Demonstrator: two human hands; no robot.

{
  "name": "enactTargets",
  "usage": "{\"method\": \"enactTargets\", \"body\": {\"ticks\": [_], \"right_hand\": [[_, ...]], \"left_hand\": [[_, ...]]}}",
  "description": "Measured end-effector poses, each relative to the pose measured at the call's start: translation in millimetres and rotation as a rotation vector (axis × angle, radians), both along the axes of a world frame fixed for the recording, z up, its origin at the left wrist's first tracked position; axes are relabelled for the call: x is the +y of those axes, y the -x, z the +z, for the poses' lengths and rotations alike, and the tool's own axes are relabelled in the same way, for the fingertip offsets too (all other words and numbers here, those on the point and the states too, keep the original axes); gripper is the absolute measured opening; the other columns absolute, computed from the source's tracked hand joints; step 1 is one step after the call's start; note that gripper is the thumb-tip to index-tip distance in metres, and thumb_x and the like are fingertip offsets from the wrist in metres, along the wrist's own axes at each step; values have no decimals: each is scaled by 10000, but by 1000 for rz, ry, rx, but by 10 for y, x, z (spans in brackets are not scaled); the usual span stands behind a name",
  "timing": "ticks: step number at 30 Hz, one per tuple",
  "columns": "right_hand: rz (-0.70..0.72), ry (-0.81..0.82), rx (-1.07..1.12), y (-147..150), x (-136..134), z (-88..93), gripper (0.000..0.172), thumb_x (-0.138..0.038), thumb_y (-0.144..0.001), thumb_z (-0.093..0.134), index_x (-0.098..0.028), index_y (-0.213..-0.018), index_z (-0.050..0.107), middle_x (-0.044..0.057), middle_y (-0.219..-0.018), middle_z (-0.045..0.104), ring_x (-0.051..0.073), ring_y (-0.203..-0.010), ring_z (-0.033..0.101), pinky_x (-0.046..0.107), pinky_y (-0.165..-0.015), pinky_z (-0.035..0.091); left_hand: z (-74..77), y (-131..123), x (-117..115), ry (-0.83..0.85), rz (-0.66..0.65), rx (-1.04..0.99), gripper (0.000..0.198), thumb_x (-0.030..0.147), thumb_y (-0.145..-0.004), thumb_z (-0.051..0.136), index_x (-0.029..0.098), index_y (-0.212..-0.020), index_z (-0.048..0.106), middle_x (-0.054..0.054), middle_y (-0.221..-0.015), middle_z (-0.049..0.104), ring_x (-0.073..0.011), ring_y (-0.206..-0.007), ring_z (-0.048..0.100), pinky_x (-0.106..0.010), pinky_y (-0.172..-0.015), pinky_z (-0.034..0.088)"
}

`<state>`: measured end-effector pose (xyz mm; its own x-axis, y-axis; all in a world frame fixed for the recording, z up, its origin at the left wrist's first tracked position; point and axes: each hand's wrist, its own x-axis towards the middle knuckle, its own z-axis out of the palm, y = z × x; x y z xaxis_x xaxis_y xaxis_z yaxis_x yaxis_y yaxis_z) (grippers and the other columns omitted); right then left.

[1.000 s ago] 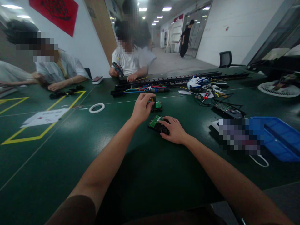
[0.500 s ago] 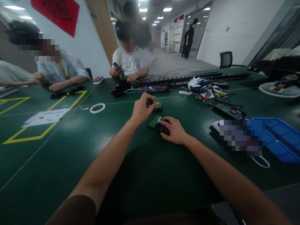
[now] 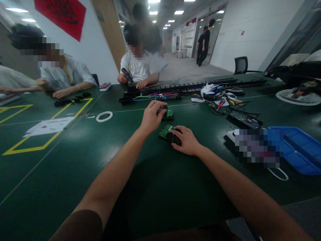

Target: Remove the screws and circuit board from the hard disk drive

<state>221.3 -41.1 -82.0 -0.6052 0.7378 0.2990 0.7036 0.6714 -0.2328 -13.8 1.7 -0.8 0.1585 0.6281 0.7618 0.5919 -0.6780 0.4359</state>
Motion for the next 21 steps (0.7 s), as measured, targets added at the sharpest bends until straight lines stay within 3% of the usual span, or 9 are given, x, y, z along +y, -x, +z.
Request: {"method": "enactTargets", "body": {"ticks": [7,12,21], "right_hand": [[6,-13,-1,1,-4,8,664,-512,-914,654,-227,-1507,557,167,-1526,496,384,-1433,435,585,-1179,338],[6,-12,-3,-7,0,8,668,-513,-909,657,-231,-1505,558,166,-1526,498,384,-1436,435,585,-1176,346],[3,-14,-4,-6,1,-5,666,-525,-914,650,-247,-1512,553,155,-1526,500,384,-1435,436,596,-1185,336]], "left_hand": [[-25,-14,8,47,14,-66,193,211,-932,747,211,-1105,663,-47,-1115,747,-168,-932,722,-307,-802,623],[-66,-12,37,66,48,-147,254,285,-887,822,219,-1032,624,-30,-1020,759,-170,-861,731,-325,-806,610],[-7,-4,7,-3,25,-32,154,173,-979,648,227,-1122,664,-65,-1158,703,-194,-1022,689,-332,-864,615]]}}
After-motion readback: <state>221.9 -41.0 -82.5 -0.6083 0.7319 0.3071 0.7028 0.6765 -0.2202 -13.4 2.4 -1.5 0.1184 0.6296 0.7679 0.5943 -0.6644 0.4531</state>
